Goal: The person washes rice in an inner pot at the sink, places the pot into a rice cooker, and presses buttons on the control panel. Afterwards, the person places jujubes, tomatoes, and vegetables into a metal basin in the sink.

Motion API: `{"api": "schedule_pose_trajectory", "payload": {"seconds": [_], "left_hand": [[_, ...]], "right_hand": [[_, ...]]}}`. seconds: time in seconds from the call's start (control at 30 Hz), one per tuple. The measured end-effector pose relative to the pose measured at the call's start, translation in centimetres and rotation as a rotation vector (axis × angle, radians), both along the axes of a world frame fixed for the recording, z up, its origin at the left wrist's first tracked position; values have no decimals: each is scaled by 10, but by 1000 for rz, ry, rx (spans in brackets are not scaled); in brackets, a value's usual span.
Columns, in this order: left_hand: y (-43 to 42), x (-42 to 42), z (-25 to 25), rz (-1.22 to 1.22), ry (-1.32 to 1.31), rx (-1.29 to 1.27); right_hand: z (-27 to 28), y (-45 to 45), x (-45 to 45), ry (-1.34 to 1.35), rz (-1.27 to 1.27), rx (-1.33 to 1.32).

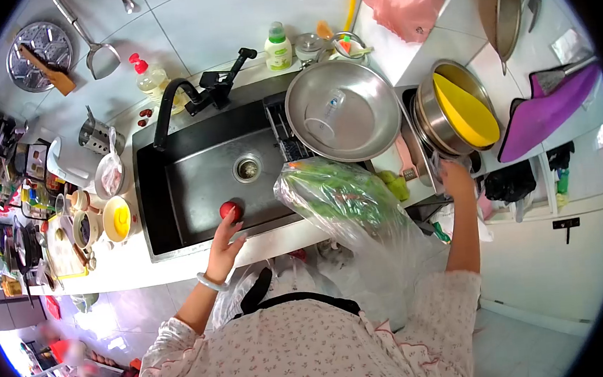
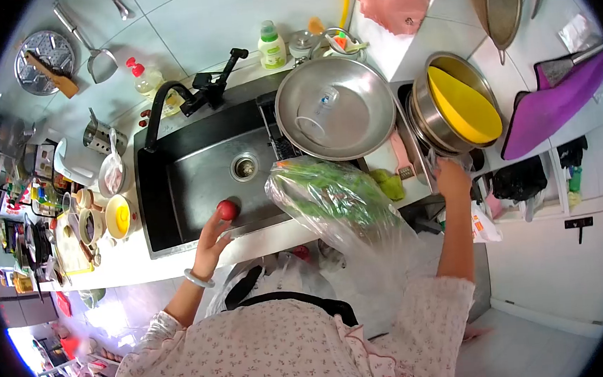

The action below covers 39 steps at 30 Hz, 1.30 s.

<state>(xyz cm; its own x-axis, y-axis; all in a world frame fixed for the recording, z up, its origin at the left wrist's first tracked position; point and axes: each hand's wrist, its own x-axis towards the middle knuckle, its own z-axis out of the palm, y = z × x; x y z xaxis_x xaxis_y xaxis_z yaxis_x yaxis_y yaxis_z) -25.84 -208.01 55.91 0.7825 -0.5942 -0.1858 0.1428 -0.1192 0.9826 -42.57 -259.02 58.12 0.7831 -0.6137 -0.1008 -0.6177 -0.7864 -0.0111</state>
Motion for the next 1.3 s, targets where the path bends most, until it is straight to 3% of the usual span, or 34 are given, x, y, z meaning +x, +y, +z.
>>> {"api": "schedule_pose_trajectory", "payload": {"seconds": [0.07,0.13,0.17,0.2,0.23,0.3,0.37,0.5,0.57,0.7,0.77,0.83,0.9,1.13,1.3], "left_hand": [[7,-2,-3,63,53,-13],[11,-5,-4,106,133,-2],[11,-6,-4,139,210,3],[9,-6,-3,132,208,-18],[8,-6,-2,125,206,-39],[8,-4,-1,104,139,-25],[11,-5,4,136,113,-52],[36,-6,3,229,147,-41],[48,-6,5,301,207,-31],[64,-9,5,398,248,-22],[66,-9,6,426,265,-5],[67,-9,6,445,272,7],[68,-10,5,438,257,28],[79,-26,8,539,265,68],[85,-40,17,613,285,183]], "right_hand": [[53,62,36,139,-22,79],[31,90,72,-321,273,356],[27,115,99,-355,337,191],[22,135,124,-281,306,235],[-27,132,148,-416,428,212],[-44,150,185,-364,449,152],[-50,161,209,-80,264,166],[-97,128,219,-226,235,326],[-92,102,208,-404,238,218],[-23,60,188,-829,-233,1203],[-12,35,191,-1063,-288,1309],[-8,11,201,-1119,-261,1259],[-17,-21,222,-1253,-234,1403],[-20,-54,295,-1239,-237,1530],[-15,-74,324,-1293,-88,1737]]}}
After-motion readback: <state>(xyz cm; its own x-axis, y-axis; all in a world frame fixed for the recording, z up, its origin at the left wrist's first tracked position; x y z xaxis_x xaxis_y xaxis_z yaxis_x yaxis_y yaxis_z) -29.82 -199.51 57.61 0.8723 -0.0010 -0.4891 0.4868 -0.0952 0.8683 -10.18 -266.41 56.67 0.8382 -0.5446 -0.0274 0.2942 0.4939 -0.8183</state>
